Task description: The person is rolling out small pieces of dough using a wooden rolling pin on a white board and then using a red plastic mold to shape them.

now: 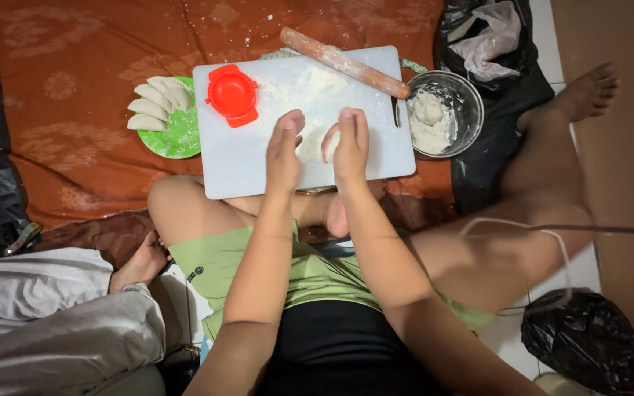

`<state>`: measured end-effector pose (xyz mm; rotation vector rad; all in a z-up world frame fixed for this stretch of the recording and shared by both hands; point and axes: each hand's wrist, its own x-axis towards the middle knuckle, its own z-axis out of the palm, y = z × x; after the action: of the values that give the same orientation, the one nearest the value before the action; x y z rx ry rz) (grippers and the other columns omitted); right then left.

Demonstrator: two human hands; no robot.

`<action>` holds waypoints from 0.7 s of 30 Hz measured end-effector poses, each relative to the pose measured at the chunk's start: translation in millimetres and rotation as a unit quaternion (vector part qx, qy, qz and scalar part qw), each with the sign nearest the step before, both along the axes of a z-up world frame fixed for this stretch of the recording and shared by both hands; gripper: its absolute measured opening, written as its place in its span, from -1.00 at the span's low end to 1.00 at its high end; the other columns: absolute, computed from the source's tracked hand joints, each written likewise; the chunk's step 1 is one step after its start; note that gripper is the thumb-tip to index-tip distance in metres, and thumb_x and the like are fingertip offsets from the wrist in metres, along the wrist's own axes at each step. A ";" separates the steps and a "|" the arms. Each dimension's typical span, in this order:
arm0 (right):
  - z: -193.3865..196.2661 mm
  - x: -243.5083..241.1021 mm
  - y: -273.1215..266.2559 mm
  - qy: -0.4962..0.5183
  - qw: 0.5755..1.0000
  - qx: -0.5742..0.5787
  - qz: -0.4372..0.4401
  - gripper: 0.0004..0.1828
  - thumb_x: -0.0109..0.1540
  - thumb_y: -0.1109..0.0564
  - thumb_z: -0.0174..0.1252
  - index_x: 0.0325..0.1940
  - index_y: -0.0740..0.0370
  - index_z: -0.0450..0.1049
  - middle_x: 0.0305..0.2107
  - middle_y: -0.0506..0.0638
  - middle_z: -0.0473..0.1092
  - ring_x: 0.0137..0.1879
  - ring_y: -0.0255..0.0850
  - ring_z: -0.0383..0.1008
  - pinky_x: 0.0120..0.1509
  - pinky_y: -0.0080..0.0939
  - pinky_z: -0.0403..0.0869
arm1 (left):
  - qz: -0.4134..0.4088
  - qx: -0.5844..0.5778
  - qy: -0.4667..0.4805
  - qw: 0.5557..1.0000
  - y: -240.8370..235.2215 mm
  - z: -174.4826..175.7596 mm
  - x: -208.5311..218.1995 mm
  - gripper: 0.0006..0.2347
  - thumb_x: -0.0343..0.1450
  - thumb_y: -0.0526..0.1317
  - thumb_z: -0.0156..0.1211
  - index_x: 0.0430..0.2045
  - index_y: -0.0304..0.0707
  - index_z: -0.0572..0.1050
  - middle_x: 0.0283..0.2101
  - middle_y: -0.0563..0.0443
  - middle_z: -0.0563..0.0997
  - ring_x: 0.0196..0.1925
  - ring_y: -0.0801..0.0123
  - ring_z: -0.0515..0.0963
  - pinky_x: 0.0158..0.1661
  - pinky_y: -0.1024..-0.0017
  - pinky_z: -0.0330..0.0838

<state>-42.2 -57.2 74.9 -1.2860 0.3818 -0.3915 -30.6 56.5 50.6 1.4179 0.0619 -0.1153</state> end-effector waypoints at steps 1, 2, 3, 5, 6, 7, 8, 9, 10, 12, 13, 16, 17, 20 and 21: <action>-9.1 -1.3 6.1 0.001 1.000 0.000 0.004 -0.73 0.46 0.05 -0.22 -0.20 0.21 0.30 -0.82 0.03 0.22 -0.79 -0.19 0.26 -0.66 -0.37 0.23 | 0.004 0.000 0.001 1.000 -5.0 1.7 0.2 -0.62 0.62 -0.05 -0.16 0.22 -0.29 0.41 0.20 -0.31 0.52 0.34 0.03 0.43 0.28 0.02 0.30; -17.7 -1.5 12.5 0.015 0.998 0.057 0.020 -0.56 0.44 -0.22 -0.26 0.12 0.17 0.17 -0.43 0.06 0.21 -0.33 -0.14 0.27 -0.16 -0.19 0.28 | -0.005 0.024 -0.004 1.000 -9.7 4.0 1.7 -0.63 0.62 -0.08 -0.16 0.23 -0.30 0.42 0.25 -0.35 0.47 0.39 -0.06 0.36 0.35 -0.01 0.19; -26.1 -2.2 18.8 0.029 0.992 0.113 0.037 -0.21 0.42 -0.49 -0.31 0.45 0.14 0.04 -0.05 0.09 0.20 0.12 -0.09 0.28 0.35 -0.02 0.33 | -0.014 0.048 -0.008 0.999 -14.5 6.5 2.9 -0.63 0.62 -0.11 -0.16 0.24 -0.31 0.42 0.30 -0.39 0.42 0.45 -0.14 0.28 0.42 -0.05 0.09; -28.2 -11.4 28.2 -0.011 0.989 0.104 0.105 -0.21 0.44 -0.47 -0.36 0.52 0.13 -0.06 0.06 0.18 0.25 0.24 -0.01 0.28 0.44 0.06 0.25 | 0.028 0.115 -0.027 0.993 -16.4 0.5 10.9 -0.67 0.58 -0.15 -0.04 0.19 -0.30 0.44 0.27 -0.34 0.41 0.43 -0.13 0.31 0.42 -0.03 0.12; -29.1 -16.0 33.0 -0.053 0.980 0.093 0.168 -0.20 0.47 -0.45 -0.42 0.59 0.12 -0.17 0.17 0.27 0.29 0.35 0.08 0.28 0.53 0.14 0.17 | 0.065 0.180 -0.046 0.980 -17.2 -2.4 15.2 -0.70 0.54 -0.20 0.09 0.15 -0.28 0.46 0.24 -0.30 0.40 0.41 -0.13 0.33 0.41 -0.01 0.14; -29.1 -14.6 26.3 -0.053 0.979 0.096 0.170 -0.20 0.47 -0.45 -0.42 0.59 0.12 -0.17 0.17 0.27 0.29 0.35 0.08 0.28 0.53 0.14 0.17 | 0.067 0.183 -0.045 0.980 -10.8 -7.9 21.5 -0.70 0.54 -0.20 0.09 0.15 -0.28 0.46 0.24 -0.30 0.40 0.41 -0.13 0.33 0.41 -0.01 0.14; -28.9 -12.7 19.6 -0.036 0.980 0.006 0.197 -0.26 0.47 -0.42 -0.46 0.48 0.13 0.08 0.06 0.20 0.42 0.24 0.01 0.41 0.42 0.07 0.28 | 0.123 0.162 -0.013 0.979 -4.4 -12.8 28.4 -0.86 0.51 -0.16 0.07 -0.15 -0.15 0.49 -0.15 -0.13 0.47 -0.05 0.11 0.46 0.01 0.21 0.33; -28.7 -10.8 12.9 -0.018 0.971 -0.084 0.223 -0.25 0.46 -0.38 -0.49 0.37 0.15 0.33 -0.04 0.14 0.55 0.13 -0.07 0.53 0.31 -0.01 0.39 | 0.178 0.141 0.018 0.974 2.1 -17.7 35.1 -0.87 0.47 -0.13 0.06 -0.45 -0.02 0.52 -0.54 0.04 0.53 -0.51 0.34 0.59 -0.40 0.44 0.52; -23.4 -13.5 14.8 -0.019 0.971 -0.082 0.223 -0.25 0.46 -0.38 -0.49 0.37 0.15 0.33 -0.04 0.14 0.55 0.13 -0.07 0.53 0.31 -0.01 0.39 | 0.179 0.143 0.018 0.973 4.8 -19.3 35.5 -0.87 0.47 -0.13 0.06 -0.45 -0.02 0.52 -0.54 0.04 0.53 -0.51 0.34 0.59 -0.40 0.44 0.52; -11.9 -18.0 17.7 -0.038 0.975 -0.202 0.086 -0.64 0.47 -0.06 -0.15 0.07 0.15 0.49 -0.29 0.03 0.56 -0.13 -0.20 0.56 0.10 -0.22 0.53 | 0.145 0.021 0.057 0.988 9.4 -21.9 37.5 -0.80 0.49 -0.10 0.01 -0.54 -0.03 0.46 -0.82 -0.06 0.39 -0.87 0.36 0.37 -0.79 0.59 0.18; -8.2 -17.8 24.0 -0.039 0.975 -0.200 0.086 -0.64 0.47 -0.06 -0.15 0.07 0.15 0.49 -0.29 0.03 0.56 -0.13 -0.20 0.56 0.10 -0.22 0.53 | 0.145 0.023 0.056 0.988 10.8 -17.3 34.7 -0.80 0.49 -0.10 0.01 -0.54 -0.03 0.46 -0.82 -0.06 0.39 -0.87 0.36 0.37 -0.79 0.59 0.18; -1.4 -18.8 38.8 -0.181 0.952 -0.242 0.045 -0.48 0.45 -0.19 -0.22 0.17 0.26 0.39 0.08 0.16 0.33 0.16 -0.03 0.41 0.25 -0.06 0.49 | 0.110 -0.014 0.080 0.991 11.9 -9.4 26.6 -0.76 0.51 -0.02 0.05 -0.52 -0.07 0.43 -0.86 -0.17 0.36 -0.94 0.35 0.28 -0.88 0.55 0.03; -2.0 -18.7 42.0 -0.206 0.938 -0.276 0.046 -0.43 0.46 -0.18 -0.29 0.21 0.31 0.37 0.14 0.19 0.27 0.26 0.03 0.34 0.33 -0.02 0.44 | 0.104 0.003 0.092 0.990 10.7 -10.0 26.0 -0.68 0.52 0.07 -0.04 -0.48 -0.13 0.43 -0.83 -0.13 0.36 -0.88 0.36 0.33 -0.87 0.55 0.10; -9.3 -14.4 43.0 -0.226 0.912 -0.336 0.058 -0.43 0.47 -0.12 -0.36 0.16 0.33 0.41 0.12 0.19 0.24 0.29 0.08 0.31 0.36 0.02 0.39 | 0.049 0.059 0.142 0.987 13.3 -27.2 23.2 -0.49 0.51 0.29 -0.37 -0.17 -0.12 0.39 -0.42 -0.31 0.46 -0.43 0.16 0.48 -0.52 0.41 0.31; -12.3 -11.1 41.8 -0.222 0.903 -0.362 0.067 -0.46 0.47 -0.07 -0.37 0.07 0.32 0.47 0.04 0.15 0.28 0.23 0.06 0.34 0.32 0.00 0.40 | -0.001 0.098 0.177 0.979 15.0 -35.0 23.3 -0.31 0.49 0.42 -0.61 0.11 -0.07 0.34 -0.03 -0.51 0.55 -0.03 -0.06 0.56 -0.18 0.28 0.46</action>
<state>-53.3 -15.4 62.6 -1.8717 -0.2787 -0.7319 -7.3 71.6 15.6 1.5800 0.3748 -0.3712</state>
